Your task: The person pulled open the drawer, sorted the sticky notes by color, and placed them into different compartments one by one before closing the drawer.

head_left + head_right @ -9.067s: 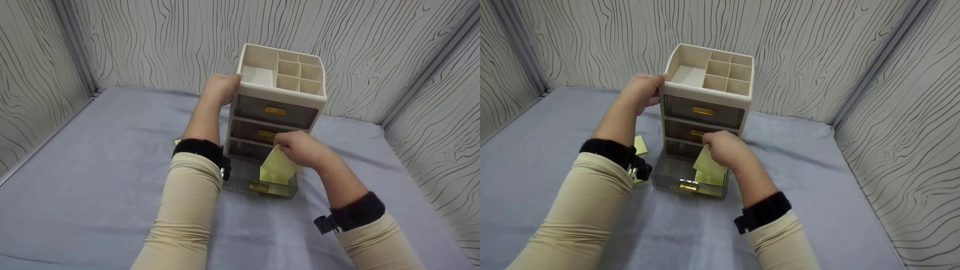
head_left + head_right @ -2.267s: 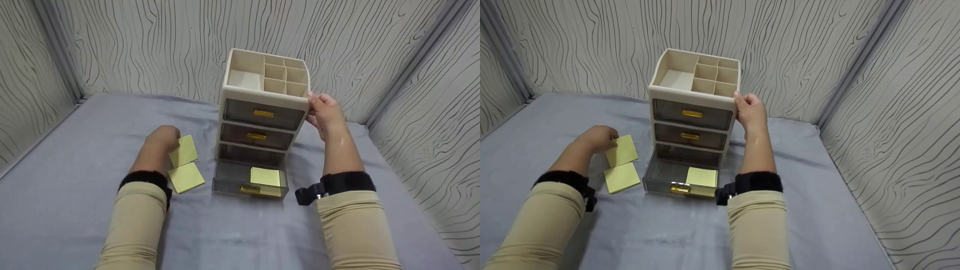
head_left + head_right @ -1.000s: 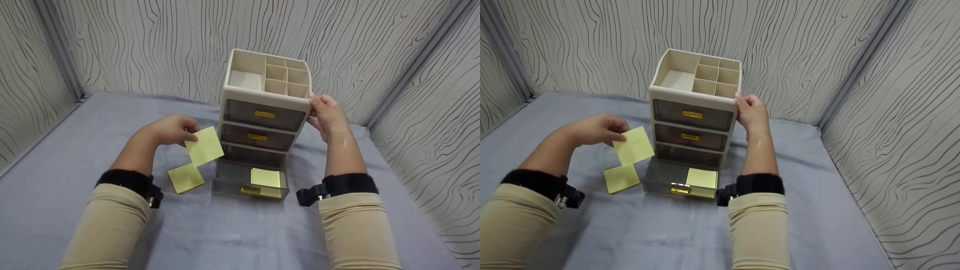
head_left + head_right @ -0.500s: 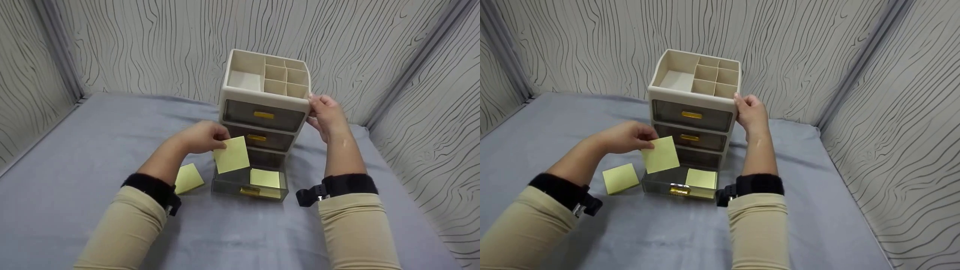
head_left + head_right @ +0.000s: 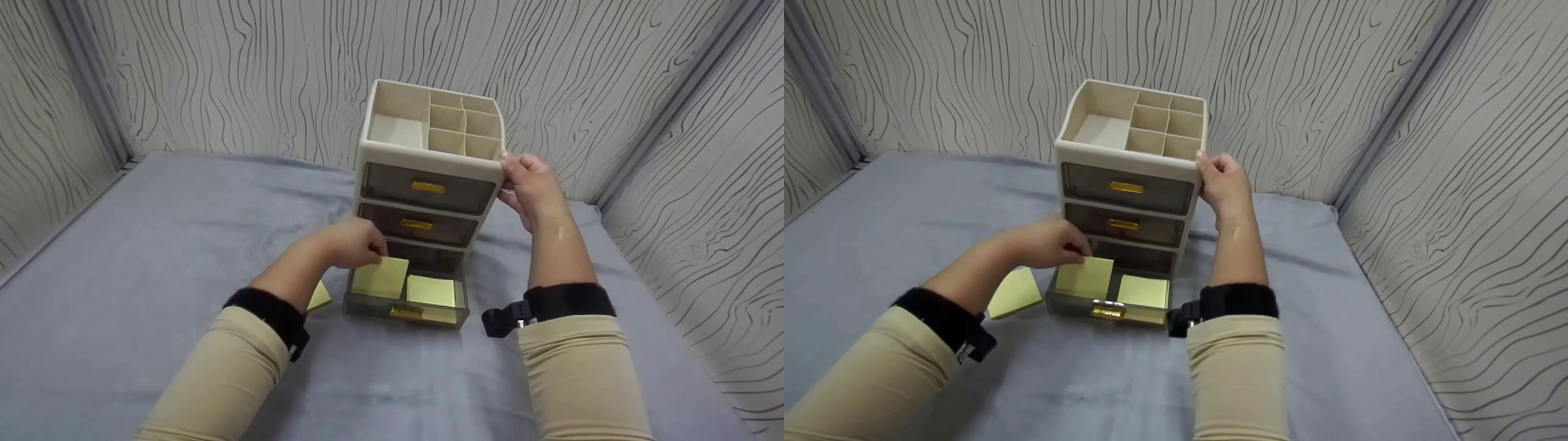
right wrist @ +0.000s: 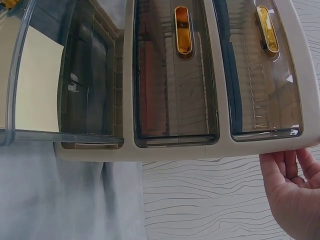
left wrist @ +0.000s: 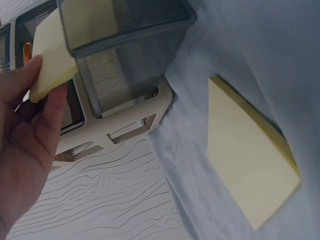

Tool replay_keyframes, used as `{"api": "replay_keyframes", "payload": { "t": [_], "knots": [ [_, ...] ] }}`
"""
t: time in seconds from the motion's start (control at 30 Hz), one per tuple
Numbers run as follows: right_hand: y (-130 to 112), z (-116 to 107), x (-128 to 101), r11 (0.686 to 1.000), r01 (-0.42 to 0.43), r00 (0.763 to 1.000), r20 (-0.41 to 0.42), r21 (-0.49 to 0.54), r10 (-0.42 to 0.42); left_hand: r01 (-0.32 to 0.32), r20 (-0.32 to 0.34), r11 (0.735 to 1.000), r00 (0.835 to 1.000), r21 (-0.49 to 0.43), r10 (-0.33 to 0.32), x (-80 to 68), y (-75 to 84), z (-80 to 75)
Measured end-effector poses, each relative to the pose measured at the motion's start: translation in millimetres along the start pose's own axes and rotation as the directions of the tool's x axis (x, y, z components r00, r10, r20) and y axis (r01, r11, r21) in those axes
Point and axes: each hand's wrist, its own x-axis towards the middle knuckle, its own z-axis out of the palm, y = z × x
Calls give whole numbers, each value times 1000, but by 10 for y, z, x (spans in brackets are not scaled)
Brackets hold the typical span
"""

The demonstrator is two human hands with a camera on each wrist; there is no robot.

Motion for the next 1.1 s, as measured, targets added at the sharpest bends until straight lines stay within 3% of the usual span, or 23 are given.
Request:
{"api": "replay_keyframes", "payload": {
  "t": [0.23, 0.4, 0.7, 1.1],
  "knots": [
    [2, 2, 2, 1000, 9, 1000, 2, -3, -9, 1, 47, 1000, 999, 13, -2, 33, 4, 64],
    [5, -1, 1, 1000, 15, 1000, 2, 1, -15, -12, 37, 996, 999, 94, 9, 63, 41, 101],
    [-5, -3, -16, 999, 15, 1000, 3, 29, -15, 9, 28, 954, 999, 300, -18, 140, 153, 180],
    [8, 5, -3, 1000, 8, 1000, -12, 9, -8, 76, 42, 910, 994, 408, -102, 169, 203, 211]
  ]
}}
